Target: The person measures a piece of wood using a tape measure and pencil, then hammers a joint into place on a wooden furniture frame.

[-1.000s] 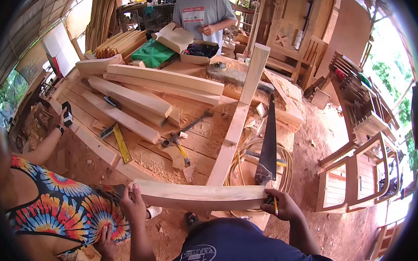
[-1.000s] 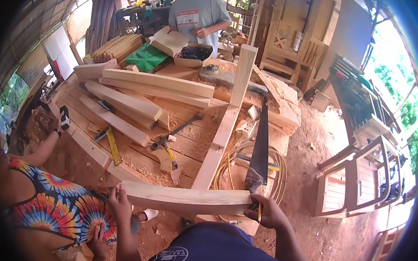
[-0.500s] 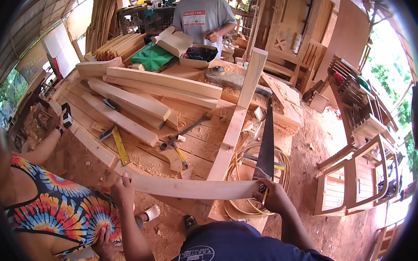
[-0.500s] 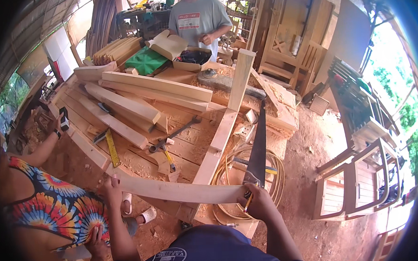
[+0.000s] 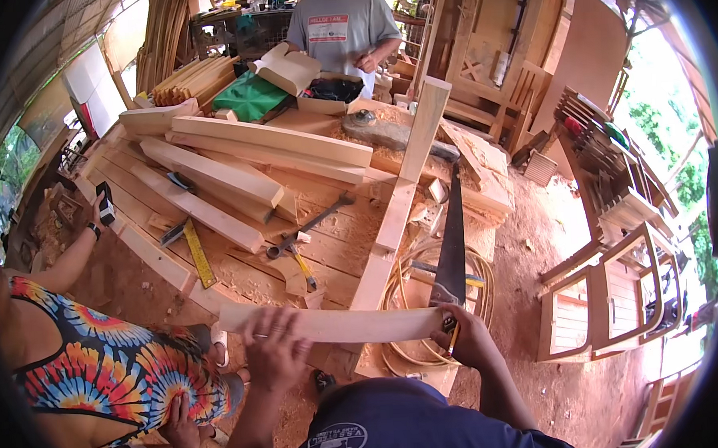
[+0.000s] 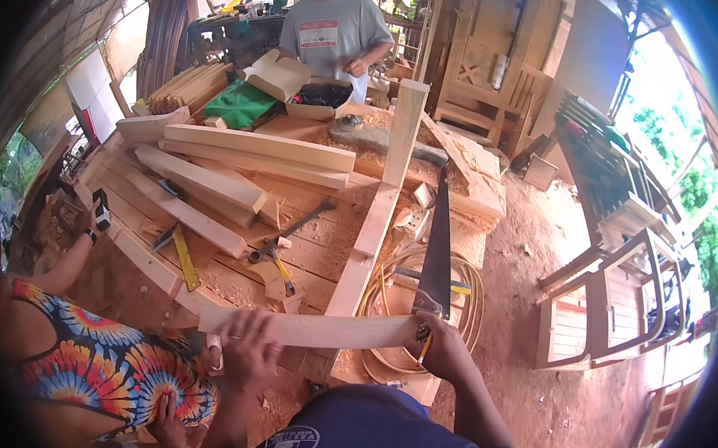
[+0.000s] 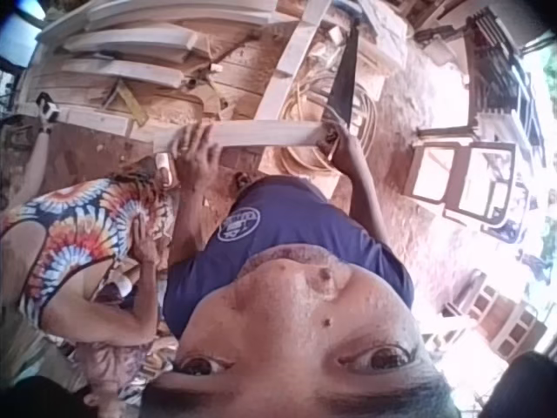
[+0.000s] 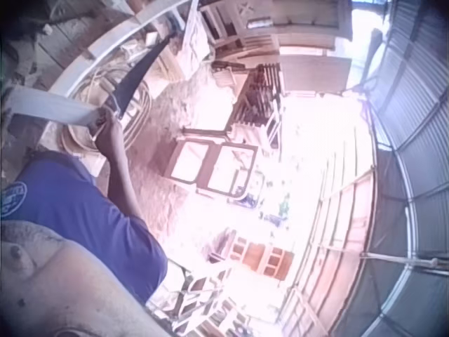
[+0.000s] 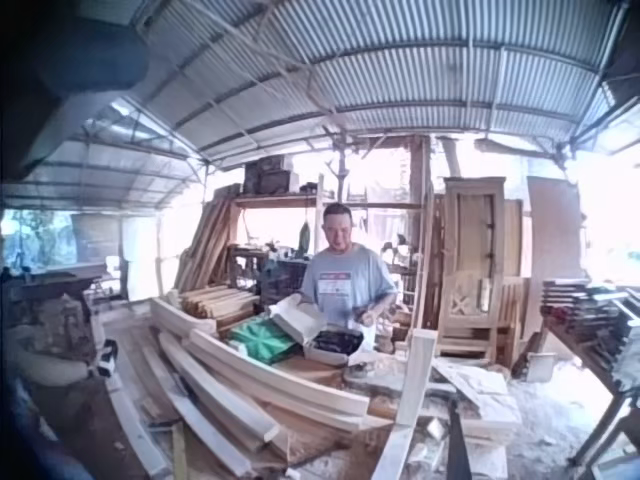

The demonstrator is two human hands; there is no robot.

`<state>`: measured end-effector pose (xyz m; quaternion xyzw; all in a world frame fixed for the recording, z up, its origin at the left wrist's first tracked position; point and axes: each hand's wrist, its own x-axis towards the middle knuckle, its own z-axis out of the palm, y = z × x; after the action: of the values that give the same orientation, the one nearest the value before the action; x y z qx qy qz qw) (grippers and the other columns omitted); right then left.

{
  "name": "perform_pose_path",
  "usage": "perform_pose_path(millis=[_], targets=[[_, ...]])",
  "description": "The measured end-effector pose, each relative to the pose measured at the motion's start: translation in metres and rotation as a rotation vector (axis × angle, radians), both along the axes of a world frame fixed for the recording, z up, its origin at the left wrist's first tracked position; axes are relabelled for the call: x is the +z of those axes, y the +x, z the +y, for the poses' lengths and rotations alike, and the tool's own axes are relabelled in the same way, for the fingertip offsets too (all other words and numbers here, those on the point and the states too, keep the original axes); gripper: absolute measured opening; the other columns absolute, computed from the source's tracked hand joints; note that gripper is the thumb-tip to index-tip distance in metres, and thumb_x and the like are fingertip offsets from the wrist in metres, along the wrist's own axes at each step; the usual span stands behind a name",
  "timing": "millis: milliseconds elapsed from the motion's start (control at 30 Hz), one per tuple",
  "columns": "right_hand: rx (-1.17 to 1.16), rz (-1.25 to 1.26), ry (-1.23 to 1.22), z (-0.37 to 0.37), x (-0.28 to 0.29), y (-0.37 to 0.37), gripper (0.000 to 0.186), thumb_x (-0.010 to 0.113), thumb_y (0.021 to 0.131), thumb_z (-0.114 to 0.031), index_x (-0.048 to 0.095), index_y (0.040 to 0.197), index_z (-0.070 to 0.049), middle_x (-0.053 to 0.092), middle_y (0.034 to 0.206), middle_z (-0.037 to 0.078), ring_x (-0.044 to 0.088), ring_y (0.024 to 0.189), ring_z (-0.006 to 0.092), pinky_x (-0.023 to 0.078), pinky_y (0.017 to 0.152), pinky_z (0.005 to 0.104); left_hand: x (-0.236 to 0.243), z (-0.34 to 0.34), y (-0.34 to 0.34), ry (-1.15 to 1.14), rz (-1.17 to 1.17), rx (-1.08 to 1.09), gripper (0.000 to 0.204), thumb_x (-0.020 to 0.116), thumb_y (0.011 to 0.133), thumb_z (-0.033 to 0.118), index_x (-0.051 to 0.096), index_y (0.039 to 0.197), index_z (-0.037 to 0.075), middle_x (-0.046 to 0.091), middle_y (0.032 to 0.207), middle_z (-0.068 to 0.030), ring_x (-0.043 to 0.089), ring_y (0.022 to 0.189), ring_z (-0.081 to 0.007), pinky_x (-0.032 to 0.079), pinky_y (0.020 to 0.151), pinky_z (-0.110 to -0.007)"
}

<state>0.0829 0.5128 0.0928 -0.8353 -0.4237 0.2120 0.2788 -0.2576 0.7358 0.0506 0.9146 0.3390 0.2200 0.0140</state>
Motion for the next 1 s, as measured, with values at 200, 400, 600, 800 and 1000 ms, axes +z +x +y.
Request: perform_pose_path(millis=[200, 400, 600, 800, 1000], targets=[[-0.092, 0.233, 0.043, -0.008, 0.021, 0.004, 0.083, 0.097, 0.081, -0.012, 0.058, 0.153, 0.004, 0.074, 0.113, 0.009, 0.072, 0.099, 0.0158, 0.060, 0.090, 0.0329, -0.030, 0.052, -0.090, -0.257, -0.241, 0.440, 0.056, 0.060, 0.111, 0.035, 0.062, 0.155, 0.002, 0.066, 0.154, -0.0213, 0.059, 0.145, -0.0447, 0.044, 0.121, -0.055], [0.108, 0.217, 0.101, 0.010, 0.044, 0.001, 0.090, 0.096, 0.080, -0.017, 0.054, 0.158, -0.002, 0.071, 0.132, 0.019, 0.073, 0.121, 0.0278, 0.057, 0.106, 0.0416, -0.055, 0.048, -0.077, -0.563, -0.837, 0.467, 0.044, 0.061, 0.114, 0.023, 0.067, 0.144, -0.009, 0.077, 0.134, -0.0221, 0.077, 0.117, -0.0313, 0.061, 0.099, -0.039], [0.333, 0.184, 0.142, 0.043, 0.039, -0.039, 0.090, 0.096, 0.084, -0.028, 0.053, 0.160, -0.006, 0.072, 0.124, 0.020, 0.072, 0.117, 0.0348, 0.056, 0.106, 0.0454, -0.070, 0.058, -0.078, -0.731, -1.155, 0.594, 0.034, 0.071, 0.109, 0.017, 0.074, 0.130, -0.010, 0.080, 0.117, -0.0137, 0.075, 0.104, -0.0175, 0.061, 0.093, -0.030], [0.388, 0.420, 0.300, 0.065, 0.001, -0.050, 0.078, 0.092, 0.091, -0.020, 0.054, 0.157, -0.003, 0.073, 0.120, 0.013, 0.074, 0.109, 0.0226, 0.059, 0.099, 0.0369, -0.071, 0.056, -0.076, -0.969, -1.526, 0.557, 0.017, 0.080, 0.104, 0.019, 0.075, 0.103, 0.003, 0.075, 0.094, -0.0011, 0.068, 0.082, -0.0089, 0.056, 0.079, -0.025], [0.227, 0.930, 0.321, 0.067, -0.003, -0.039, 0.075, 0.089, 0.095, -0.018, 0.052, 0.157, 0.000, 0.071, 0.118, 0.009, 0.072, 0.110, 0.0179, 0.060, 0.097, 0.0362, -0.084, 0.064, -0.101, -0.989, -1.580, 0.466, 0.013, 0.075, 0.107, 0.015, 0.074, 0.103, 0.003, 0.076, 0.095, -0.0037, 0.071, 0.083, -0.0130, 0.058, 0.077, -0.029]])
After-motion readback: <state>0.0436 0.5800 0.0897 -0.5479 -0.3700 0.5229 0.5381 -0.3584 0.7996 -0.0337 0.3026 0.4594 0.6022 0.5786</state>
